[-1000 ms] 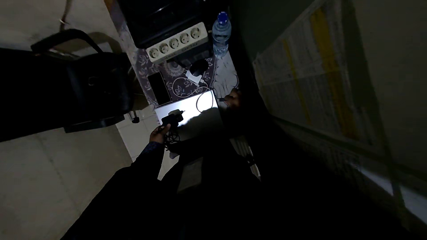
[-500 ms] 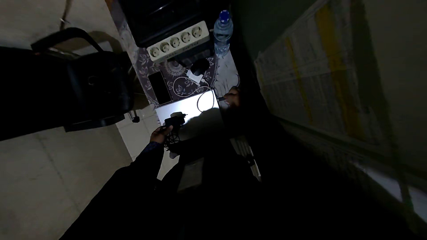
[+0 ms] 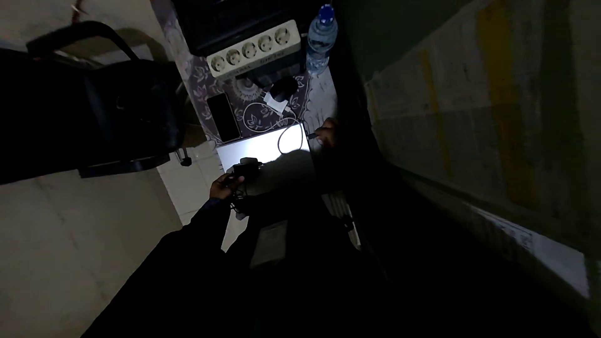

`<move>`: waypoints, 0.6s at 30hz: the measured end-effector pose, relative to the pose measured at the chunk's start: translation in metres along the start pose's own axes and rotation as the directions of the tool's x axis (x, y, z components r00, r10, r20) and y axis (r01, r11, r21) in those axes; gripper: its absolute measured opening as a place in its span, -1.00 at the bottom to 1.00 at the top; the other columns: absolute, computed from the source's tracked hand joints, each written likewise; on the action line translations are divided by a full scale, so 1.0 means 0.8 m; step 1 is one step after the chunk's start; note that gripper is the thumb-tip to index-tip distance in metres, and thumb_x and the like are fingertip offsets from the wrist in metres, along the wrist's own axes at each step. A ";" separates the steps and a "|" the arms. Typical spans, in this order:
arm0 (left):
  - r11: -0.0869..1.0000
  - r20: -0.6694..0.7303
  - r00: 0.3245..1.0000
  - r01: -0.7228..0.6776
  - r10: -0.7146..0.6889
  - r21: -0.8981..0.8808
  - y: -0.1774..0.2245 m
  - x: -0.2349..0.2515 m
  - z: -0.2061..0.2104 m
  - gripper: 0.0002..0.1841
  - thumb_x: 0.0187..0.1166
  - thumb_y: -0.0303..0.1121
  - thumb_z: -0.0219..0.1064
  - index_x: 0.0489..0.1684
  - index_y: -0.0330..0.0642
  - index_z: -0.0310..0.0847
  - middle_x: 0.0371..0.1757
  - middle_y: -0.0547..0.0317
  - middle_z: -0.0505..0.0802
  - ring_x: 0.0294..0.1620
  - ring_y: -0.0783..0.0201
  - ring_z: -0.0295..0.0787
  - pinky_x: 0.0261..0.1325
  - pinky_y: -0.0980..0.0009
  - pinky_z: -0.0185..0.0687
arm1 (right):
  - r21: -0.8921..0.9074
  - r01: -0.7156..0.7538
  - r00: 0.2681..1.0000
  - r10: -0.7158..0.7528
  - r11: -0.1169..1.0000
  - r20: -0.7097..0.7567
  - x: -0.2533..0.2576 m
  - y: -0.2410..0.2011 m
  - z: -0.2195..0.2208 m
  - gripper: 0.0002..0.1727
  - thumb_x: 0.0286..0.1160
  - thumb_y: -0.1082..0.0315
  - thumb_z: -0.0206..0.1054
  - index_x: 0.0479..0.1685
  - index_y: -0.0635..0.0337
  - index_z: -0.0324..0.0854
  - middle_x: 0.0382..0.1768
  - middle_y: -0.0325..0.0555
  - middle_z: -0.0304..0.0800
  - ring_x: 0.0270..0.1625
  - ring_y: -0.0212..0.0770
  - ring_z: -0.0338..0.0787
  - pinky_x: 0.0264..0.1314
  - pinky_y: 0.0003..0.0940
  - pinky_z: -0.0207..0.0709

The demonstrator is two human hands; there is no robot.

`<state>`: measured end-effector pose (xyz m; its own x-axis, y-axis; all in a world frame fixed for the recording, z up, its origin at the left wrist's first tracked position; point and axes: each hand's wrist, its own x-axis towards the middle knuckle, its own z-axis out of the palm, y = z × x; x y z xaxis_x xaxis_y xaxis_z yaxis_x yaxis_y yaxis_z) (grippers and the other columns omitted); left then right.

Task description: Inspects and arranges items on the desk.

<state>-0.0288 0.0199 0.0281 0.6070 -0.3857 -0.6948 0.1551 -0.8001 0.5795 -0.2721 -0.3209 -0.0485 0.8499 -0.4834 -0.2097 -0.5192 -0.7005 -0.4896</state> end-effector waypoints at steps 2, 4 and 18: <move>1.000 -0.017 1.000 -0.006 0.006 0.000 0.001 0.003 -0.001 -0.67 0.47 -0.36 0.58 0.05 -0.38 0.69 -0.19 0.14 0.84 -0.26 0.50 0.72 -0.06 0.46 0.70 | 0.006 0.007 1.000 -0.007 1.000 0.029 -0.001 0.000 -0.004 -0.76 0.65 0.14 0.34 0.11 -0.13 0.86 0.09 -0.05 0.83 0.34 0.07 0.72 0.45 0.28 0.39; 0.999 -0.009 1.000 -0.019 0.019 -0.030 0.003 0.002 -0.002 -0.69 0.45 -0.41 0.58 0.04 -0.39 0.69 -0.20 0.15 0.85 -0.27 0.51 0.73 -0.07 0.48 0.71 | -0.026 0.021 0.999 -0.020 0.999 0.049 -0.002 0.002 -0.001 -0.73 0.69 0.11 0.28 0.15 -0.16 0.84 0.12 -0.11 0.83 0.35 0.04 0.71 0.44 0.27 0.41; 0.995 -0.025 1.000 -0.013 0.011 -0.099 0.000 0.001 -0.001 -0.70 0.42 -0.48 0.58 0.05 -0.39 0.72 -0.18 0.11 0.89 -0.21 0.46 0.80 0.02 0.43 0.75 | -0.159 0.000 0.999 -0.007 0.987 -0.044 0.002 -0.017 0.011 -0.73 0.70 0.19 0.21 0.05 -0.09 0.85 0.10 -0.10 0.87 0.31 0.11 0.74 0.40 0.27 0.42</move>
<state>-0.0277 0.0199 0.0279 0.6280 -0.3826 -0.6777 0.2237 -0.7453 0.6280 -0.2629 -0.3077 -0.0502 0.8486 -0.5013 -0.1687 -0.5271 -0.7747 -0.3493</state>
